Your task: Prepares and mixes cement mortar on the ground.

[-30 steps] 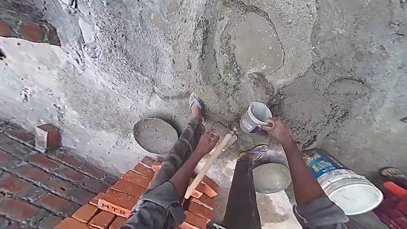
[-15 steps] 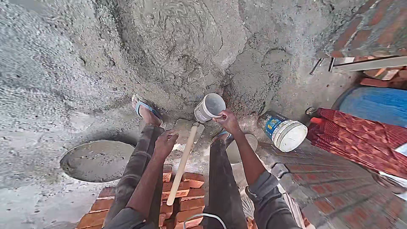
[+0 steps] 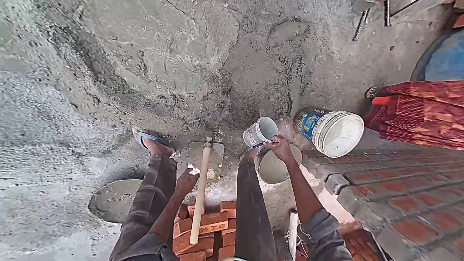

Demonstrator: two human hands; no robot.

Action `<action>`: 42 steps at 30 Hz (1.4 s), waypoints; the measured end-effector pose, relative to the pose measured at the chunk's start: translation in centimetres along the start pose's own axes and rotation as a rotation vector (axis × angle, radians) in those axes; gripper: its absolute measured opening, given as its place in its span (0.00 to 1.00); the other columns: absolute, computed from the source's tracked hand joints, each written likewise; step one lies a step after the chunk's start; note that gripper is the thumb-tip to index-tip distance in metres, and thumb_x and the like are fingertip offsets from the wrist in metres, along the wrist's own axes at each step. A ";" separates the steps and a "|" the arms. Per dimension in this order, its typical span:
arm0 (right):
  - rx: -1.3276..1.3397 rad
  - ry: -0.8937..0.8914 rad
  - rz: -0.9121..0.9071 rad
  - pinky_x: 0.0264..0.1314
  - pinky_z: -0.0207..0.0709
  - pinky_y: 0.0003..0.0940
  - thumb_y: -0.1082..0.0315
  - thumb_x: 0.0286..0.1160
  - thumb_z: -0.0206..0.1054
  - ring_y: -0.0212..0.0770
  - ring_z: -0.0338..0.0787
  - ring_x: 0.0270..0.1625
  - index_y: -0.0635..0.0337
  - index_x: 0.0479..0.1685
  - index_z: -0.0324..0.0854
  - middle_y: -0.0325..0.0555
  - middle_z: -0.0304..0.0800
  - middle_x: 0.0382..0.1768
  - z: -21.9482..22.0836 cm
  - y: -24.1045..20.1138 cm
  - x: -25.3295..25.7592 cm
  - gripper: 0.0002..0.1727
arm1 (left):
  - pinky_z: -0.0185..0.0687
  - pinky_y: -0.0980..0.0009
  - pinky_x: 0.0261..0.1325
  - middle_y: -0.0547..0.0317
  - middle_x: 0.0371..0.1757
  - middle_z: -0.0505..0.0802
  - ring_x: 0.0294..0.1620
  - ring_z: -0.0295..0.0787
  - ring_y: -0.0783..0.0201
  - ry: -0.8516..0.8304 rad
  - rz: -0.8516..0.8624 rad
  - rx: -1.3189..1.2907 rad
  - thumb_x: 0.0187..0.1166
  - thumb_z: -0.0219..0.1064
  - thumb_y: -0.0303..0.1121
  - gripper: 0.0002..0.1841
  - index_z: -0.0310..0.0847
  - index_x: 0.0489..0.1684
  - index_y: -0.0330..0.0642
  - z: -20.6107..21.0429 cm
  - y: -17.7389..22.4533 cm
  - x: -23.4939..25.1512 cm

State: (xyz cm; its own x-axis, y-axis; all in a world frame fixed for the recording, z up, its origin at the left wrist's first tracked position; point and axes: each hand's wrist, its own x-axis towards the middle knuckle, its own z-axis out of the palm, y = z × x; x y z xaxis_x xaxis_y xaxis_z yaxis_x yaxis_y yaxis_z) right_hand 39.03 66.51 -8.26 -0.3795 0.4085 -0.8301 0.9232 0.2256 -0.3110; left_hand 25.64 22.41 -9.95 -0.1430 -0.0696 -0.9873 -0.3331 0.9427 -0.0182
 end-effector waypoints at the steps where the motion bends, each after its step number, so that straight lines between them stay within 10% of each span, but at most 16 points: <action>1: 0.000 -0.002 0.009 0.63 0.86 0.39 0.45 0.64 0.80 0.42 0.93 0.54 0.60 0.50 0.90 0.53 0.91 0.54 0.2 1.4 -0.2 0.27 | 0.73 0.37 0.74 0.29 0.66 0.87 0.68 0.84 0.35 -0.001 -0.032 0.021 0.80 0.72 0.45 0.37 0.64 0.85 0.33 1.1 -1.1 0.5; 5: -0.134 -0.042 0.056 0.65 0.82 0.52 0.38 0.68 0.75 0.47 0.93 0.56 0.55 0.52 0.90 0.51 0.94 0.50 -3.1 4.4 1.1 0.29 | 0.71 0.38 0.78 0.27 0.75 0.80 0.76 0.79 0.34 -0.074 -0.173 -0.043 0.72 0.80 0.46 0.49 0.53 0.91 0.36 5.6 -5.1 1.9; 12: -0.134 0.083 -0.034 0.37 0.81 0.59 0.43 0.72 0.77 0.52 0.89 0.32 0.56 0.44 0.88 0.53 0.91 0.32 -10.9 4.9 3.9 0.23 | 0.76 0.37 0.72 0.29 0.68 0.85 0.70 0.83 0.36 0.004 -0.249 -0.091 0.73 0.78 0.39 0.37 0.67 0.81 0.35 11.4 -9.2 2.8; 20: 0.054 0.340 -0.006 0.58 0.88 0.46 0.50 0.63 0.85 0.42 0.94 0.49 0.56 0.46 0.90 0.50 0.92 0.49 -7.8 5.7 1.7 0.22 | 0.80 0.36 0.65 0.30 0.58 0.89 0.60 0.88 0.36 0.075 -0.150 -0.025 0.74 0.76 0.39 0.33 0.71 0.75 0.32 10.0 -8.6 -1.8; 24: -0.178 0.189 0.105 0.68 0.79 0.59 0.39 0.68 0.76 0.52 0.91 0.61 0.54 0.52 0.91 0.55 0.93 0.55 -9.2 7.2 1.0 0.28 | 0.82 0.36 0.60 0.32 0.52 0.91 0.54 0.90 0.37 0.095 -0.128 0.005 0.74 0.76 0.39 0.29 0.76 0.69 0.31 8.6 -6.9 -4.1; 29: 0.032 0.218 0.232 0.50 0.87 0.54 0.39 0.75 0.72 0.48 0.94 0.39 0.60 0.44 0.87 0.53 0.93 0.37 -10.3 9.9 1.6 0.28 | 0.83 0.36 0.58 0.32 0.51 0.91 0.51 0.91 0.37 0.065 -0.140 0.001 0.74 0.76 0.39 0.28 0.76 0.68 0.32 7.6 -7.0 -4.9; 32: -0.115 0.095 0.130 0.61 0.80 0.61 0.37 0.72 0.72 0.52 0.92 0.51 0.57 0.47 0.89 0.54 0.93 0.45 -9.6 9.5 1.1 0.29 | 0.84 0.36 0.57 0.31 0.51 0.91 0.51 0.91 0.37 0.052 -0.150 -0.002 0.74 0.76 0.39 0.29 0.75 0.69 0.31 7.8 -7.8 -4.5; 36: 0.037 0.131 0.067 0.57 0.86 0.45 0.44 0.73 0.75 0.40 0.94 0.46 0.57 0.49 0.89 0.49 0.95 0.44 -8.2 8.0 -2.2 0.24 | 0.83 0.36 0.59 0.30 0.51 0.91 0.53 0.91 0.36 0.045 -0.163 0.004 0.74 0.76 0.39 0.28 0.76 0.67 0.30 8.0 -7.5 -5.2; 42: 0.496 0.656 0.110 0.47 0.89 0.32 0.60 0.70 0.80 0.33 0.94 0.39 0.63 0.45 0.88 0.45 0.95 0.38 -8.5 10.0 -11.3 0.16 | 0.85 0.38 0.55 0.33 0.49 0.91 0.49 0.92 0.39 0.037 -0.141 -0.010 0.72 0.77 0.37 0.28 0.75 0.68 0.32 6.1 -4.7 -7.9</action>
State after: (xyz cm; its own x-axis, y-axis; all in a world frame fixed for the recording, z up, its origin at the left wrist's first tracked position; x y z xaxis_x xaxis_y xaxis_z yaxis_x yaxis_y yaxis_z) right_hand 52.03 71.65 1.92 -0.1014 0.8731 -0.4769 0.8182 -0.1995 -0.5392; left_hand 34.04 20.57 -3.05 -0.1280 -0.2128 -0.9687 -0.3619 0.9194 -0.1541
